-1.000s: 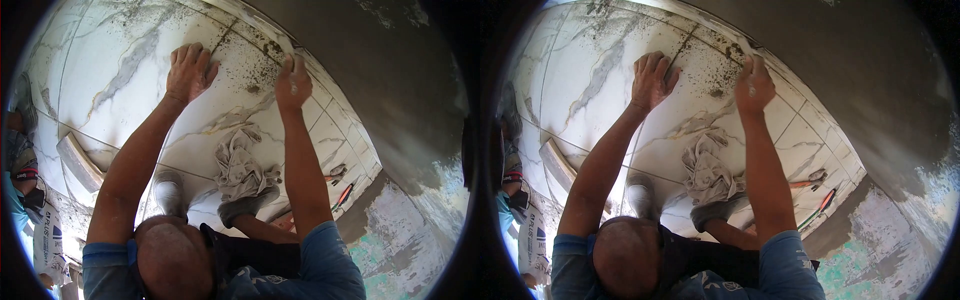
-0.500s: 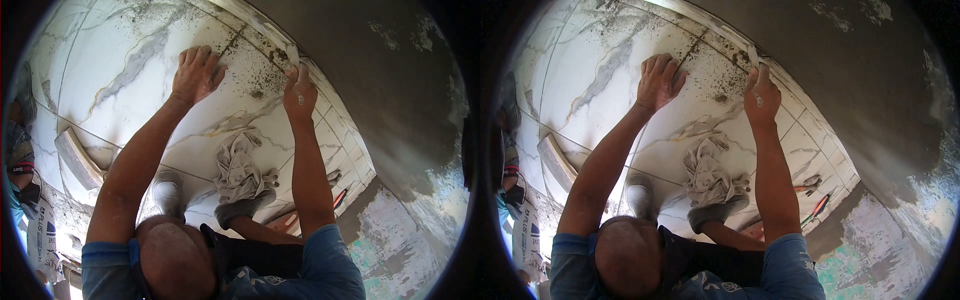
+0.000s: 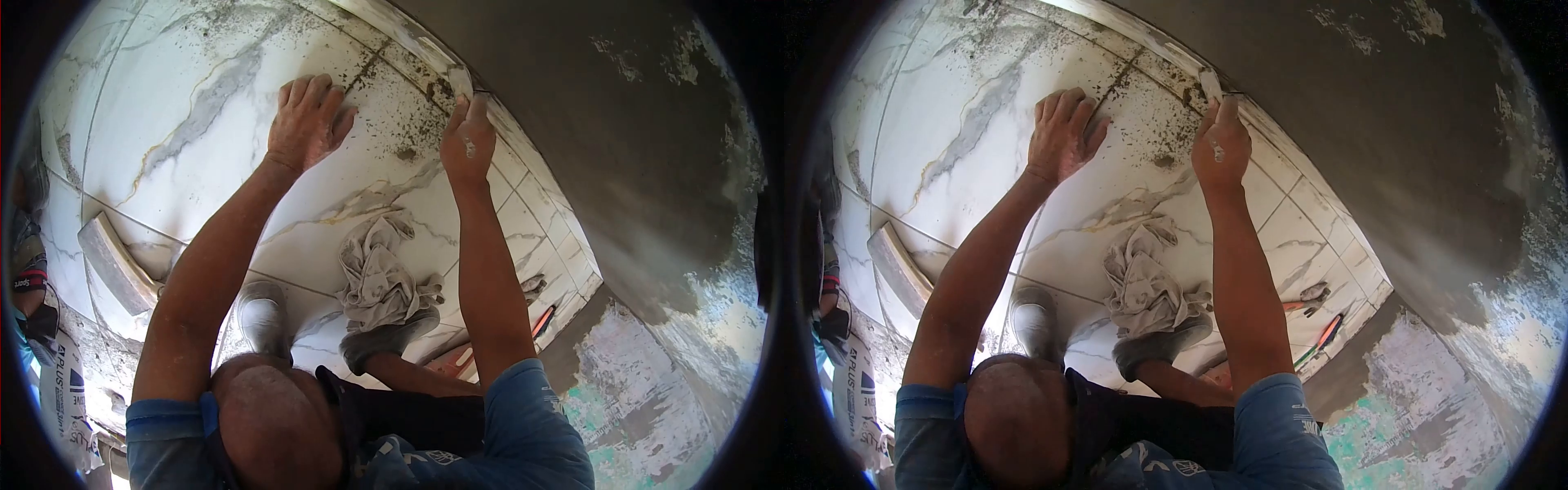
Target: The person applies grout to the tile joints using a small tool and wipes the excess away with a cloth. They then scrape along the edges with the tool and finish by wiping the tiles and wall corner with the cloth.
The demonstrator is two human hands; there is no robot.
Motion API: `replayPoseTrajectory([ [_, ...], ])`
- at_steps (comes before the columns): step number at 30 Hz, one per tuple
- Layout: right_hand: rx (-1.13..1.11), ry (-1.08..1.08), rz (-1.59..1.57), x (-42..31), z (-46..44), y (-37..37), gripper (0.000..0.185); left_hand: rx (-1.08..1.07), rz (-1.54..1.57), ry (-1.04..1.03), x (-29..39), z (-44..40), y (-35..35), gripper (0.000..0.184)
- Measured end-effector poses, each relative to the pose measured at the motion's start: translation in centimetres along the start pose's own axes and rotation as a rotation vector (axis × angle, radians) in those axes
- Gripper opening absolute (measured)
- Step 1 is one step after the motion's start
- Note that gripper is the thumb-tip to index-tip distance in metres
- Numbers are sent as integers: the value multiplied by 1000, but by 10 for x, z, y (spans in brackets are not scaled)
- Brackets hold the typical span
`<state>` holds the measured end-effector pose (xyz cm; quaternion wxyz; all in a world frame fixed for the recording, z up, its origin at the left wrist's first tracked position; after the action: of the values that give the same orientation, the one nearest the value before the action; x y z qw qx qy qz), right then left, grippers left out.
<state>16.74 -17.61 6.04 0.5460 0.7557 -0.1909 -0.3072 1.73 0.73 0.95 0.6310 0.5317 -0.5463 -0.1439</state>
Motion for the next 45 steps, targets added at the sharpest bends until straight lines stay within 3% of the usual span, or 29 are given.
replayPoseTrajectory([
  [2, 14, 25, 18, -1, -3, 1, 12, 20, -10, -11, 0, 0, -2, 27],
  [5, -50, -132, -109, 7, 4, 2, 12, 39, -9, -19, -3, 0, -2, 27],
  [10, -2, 30, 24, -23, -23, -7, 12, 37, -1, -26, 1, 1, -2, 27],
  [14, 31, 8, -73, -6, -9, -4, 10, 7, 20, -6, -3, 1, -2, 29],
  [19, -79, -42, 5, -44, -44, -20, 11, 0, 25, 8, 0, 0, -1, 29],
  [21, 15, 100, -58, -66, -61, -30, 12, 13, 33, -4, 0, 0, 0, 30],
  [32, 37, -1, -184, -41, -36, -24, 6, 25, 25, -10, -2, 1, -2, 27],
  [34, -91, 25, 48, -66, -62, -38, 3, 28, 50, -14, -3, -1, -1, 28],
  [35, 16, 146, -17, -68, -61, -41, 4, 28, 49, -13, -3, -1, -1, 28],
  [40, 57, 12, -162, -10, -8, -14, 10, 11, 37, -1, -4, 1, -4, 29],
  [44, -27, -88, -53, 10, 5, -4, 9, -7, 34, 7, -2, 1, -2, 29],
  [45, -21, -26, -16, 3, -2, -16, 11, 18, 14, -3, -2, 0, -1, 27],
])
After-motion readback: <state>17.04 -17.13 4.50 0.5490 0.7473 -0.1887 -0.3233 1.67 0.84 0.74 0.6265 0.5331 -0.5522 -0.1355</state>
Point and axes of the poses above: each hand's wrist, its own z-axis away from the middle knuckle, its own y-axis out of the back of the hand, x = y × z, the point moved 2 cm from there along -z, towards the middle knuckle, and after that the axes turned 11 degrees about y, right-handed, at the moved point
